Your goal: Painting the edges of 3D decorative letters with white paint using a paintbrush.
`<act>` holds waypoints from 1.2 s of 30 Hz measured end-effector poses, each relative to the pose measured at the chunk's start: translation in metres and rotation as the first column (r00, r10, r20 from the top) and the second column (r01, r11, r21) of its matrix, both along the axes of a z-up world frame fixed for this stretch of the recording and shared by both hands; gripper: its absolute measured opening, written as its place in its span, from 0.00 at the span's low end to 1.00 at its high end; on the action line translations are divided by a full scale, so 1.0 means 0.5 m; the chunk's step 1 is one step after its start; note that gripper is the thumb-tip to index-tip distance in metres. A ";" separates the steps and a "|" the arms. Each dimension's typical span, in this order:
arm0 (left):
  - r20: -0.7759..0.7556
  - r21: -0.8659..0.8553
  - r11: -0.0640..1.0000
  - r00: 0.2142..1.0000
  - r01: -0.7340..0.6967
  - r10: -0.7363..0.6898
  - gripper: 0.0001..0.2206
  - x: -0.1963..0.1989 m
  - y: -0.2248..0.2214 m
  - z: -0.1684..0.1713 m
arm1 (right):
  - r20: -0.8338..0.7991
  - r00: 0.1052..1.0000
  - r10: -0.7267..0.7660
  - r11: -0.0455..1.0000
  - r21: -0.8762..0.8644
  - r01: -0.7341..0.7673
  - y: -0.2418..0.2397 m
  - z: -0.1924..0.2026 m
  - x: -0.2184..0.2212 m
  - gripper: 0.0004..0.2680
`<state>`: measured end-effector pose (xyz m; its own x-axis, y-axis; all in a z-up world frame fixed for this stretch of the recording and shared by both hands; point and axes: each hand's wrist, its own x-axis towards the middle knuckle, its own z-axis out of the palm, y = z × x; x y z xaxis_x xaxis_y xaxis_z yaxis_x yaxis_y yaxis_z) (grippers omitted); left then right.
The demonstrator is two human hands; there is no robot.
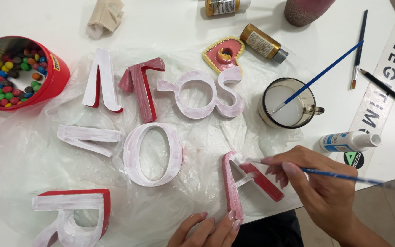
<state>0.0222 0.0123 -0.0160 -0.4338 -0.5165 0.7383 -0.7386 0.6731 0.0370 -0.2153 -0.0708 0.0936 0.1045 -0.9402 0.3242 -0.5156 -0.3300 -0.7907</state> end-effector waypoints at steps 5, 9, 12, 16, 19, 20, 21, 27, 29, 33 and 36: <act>0.010 -0.012 1.000 1.000 -0.002 0.002 0.07 0.000 -0.003 0.004 | -0.079 0.996 -0.033 0.995 0.088 0.039 0.022 -0.022 -0.011 0.09; 0.026 -0.023 1.000 1.000 -0.004 0.004 0.07 0.000 -0.005 0.000 | -0.098 0.994 0.043 0.995 -0.083 -0.051 0.027 -0.044 -0.012 0.12; 0.037 -0.037 0.999 0.999 -0.004 0.006 0.07 0.002 -0.007 0.001 | -0.163 0.985 0.062 0.989 -0.126 -0.083 0.028 -0.039 -0.006 0.11; 0.044 -0.003 1.000 0.999 -0.014 0.014 0.07 0.001 -0.006 0.018 | -0.143 0.990 0.019 0.985 -0.170 -0.043 0.040 -0.037 -0.009 0.13; 0.041 -0.015 1.000 0.999 -0.028 0.028 0.06 -0.002 -0.008 0.019 | -0.105 0.991 0.077 0.967 -0.235 -0.100 0.025 -0.029 0.002 0.13; 0.043 -0.017 1.000 0.999 -0.023 0.024 0.06 -0.003 -0.007 0.017 | -0.104 0.992 0.073 0.967 -0.237 -0.096 0.024 -0.030 0.004 0.13; 0.026 -0.017 1.000 0.999 -0.019 0.019 0.05 -0.003 -0.006 0.016 | -0.117 0.990 0.079 0.968 -0.227 -0.105 0.024 -0.030 0.007 0.12; 0.031 -0.021 0.999 0.999 -0.024 0.025 0.06 -0.004 -0.008 0.018 | -0.135 0.990 0.051 0.962 -0.261 -0.085 0.027 -0.026 -0.003 0.14; 0.033 -0.017 1.000 0.999 -0.023 0.024 0.06 -0.004 -0.007 0.020 | -0.116 0.992 0.042 0.961 -0.268 -0.072 0.025 -0.032 -0.004 0.14; 0.026 -0.015 1.000 1.000 -0.013 0.013 0.06 -0.002 -0.009 0.019 | -0.170 0.984 0.048 0.964 -0.251 -0.090 0.025 -0.037 -0.011 0.13; 0.029 -0.030 0.999 0.999 -0.020 0.021 0.06 -0.005 -0.011 0.019 | -0.143 0.989 0.041 0.955 -0.284 -0.081 0.022 -0.032 -0.011 0.14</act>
<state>0.0199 0.0066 -0.0064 -0.4445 -0.5036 0.7408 -0.7530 0.6580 -0.0045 -0.2210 -0.0598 0.0775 0.2198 -0.7991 0.5596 -0.5822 -0.5677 -0.5820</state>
